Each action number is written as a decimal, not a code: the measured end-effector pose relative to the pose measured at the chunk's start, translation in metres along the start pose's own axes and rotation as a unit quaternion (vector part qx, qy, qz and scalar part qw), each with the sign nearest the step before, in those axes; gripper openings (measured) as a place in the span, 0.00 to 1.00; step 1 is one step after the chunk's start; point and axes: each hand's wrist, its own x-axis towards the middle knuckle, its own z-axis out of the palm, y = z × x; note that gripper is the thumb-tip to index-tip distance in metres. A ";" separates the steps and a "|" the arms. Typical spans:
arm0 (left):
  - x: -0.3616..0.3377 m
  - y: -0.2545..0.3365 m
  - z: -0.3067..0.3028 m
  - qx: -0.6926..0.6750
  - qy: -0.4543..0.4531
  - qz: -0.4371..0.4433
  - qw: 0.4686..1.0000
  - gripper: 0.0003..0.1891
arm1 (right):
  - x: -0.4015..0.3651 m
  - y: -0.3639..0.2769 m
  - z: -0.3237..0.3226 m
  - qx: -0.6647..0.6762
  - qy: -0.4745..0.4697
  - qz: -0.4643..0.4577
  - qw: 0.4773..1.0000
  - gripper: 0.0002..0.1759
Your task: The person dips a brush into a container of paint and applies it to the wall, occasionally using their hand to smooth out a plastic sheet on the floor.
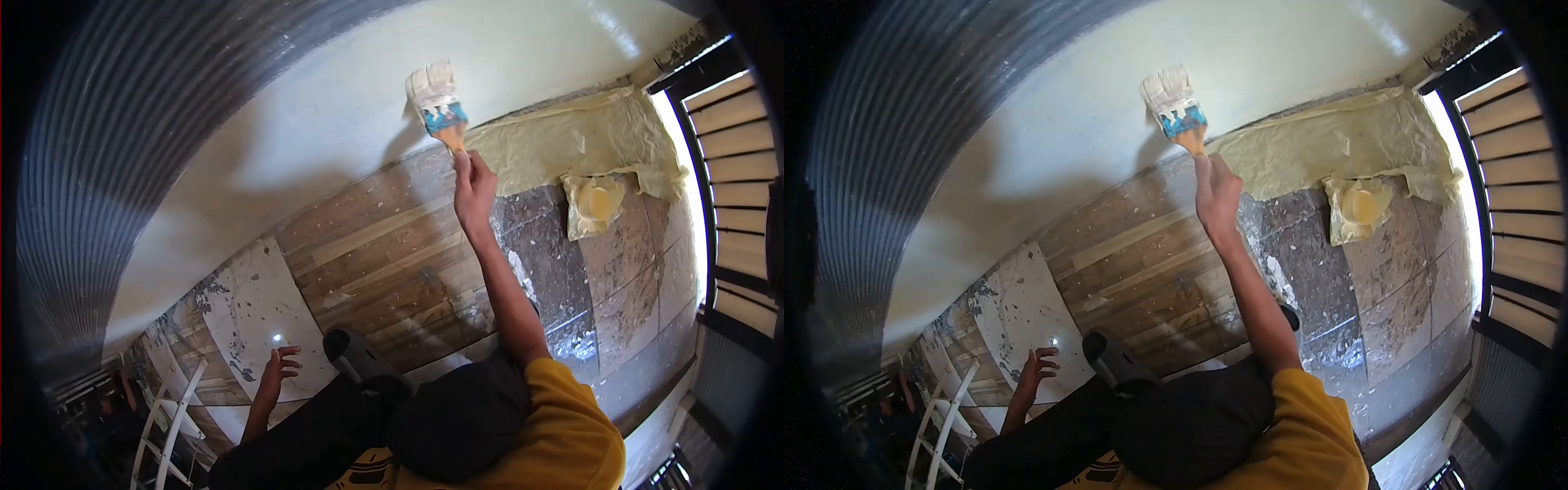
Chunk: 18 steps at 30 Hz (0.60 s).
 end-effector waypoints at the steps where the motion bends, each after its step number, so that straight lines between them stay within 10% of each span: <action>1: 0.002 -0.001 -0.001 -0.005 0.003 0.002 1.000 0.38 | 0.001 0.010 0.001 -0.001 0.003 0.004 1.000 0.22; 8: 0.002 -0.003 0.000 -0.009 0.006 0.002 1.000 0.38 | -0.043 0.131 -0.025 -0.189 -0.020 0.061 0.980 0.24; 18: -0.001 0.005 0.002 0.006 0.009 -0.009 1.000 0.38 | 0.026 0.020 -0.041 0.011 0.049 0.038 0.998 0.26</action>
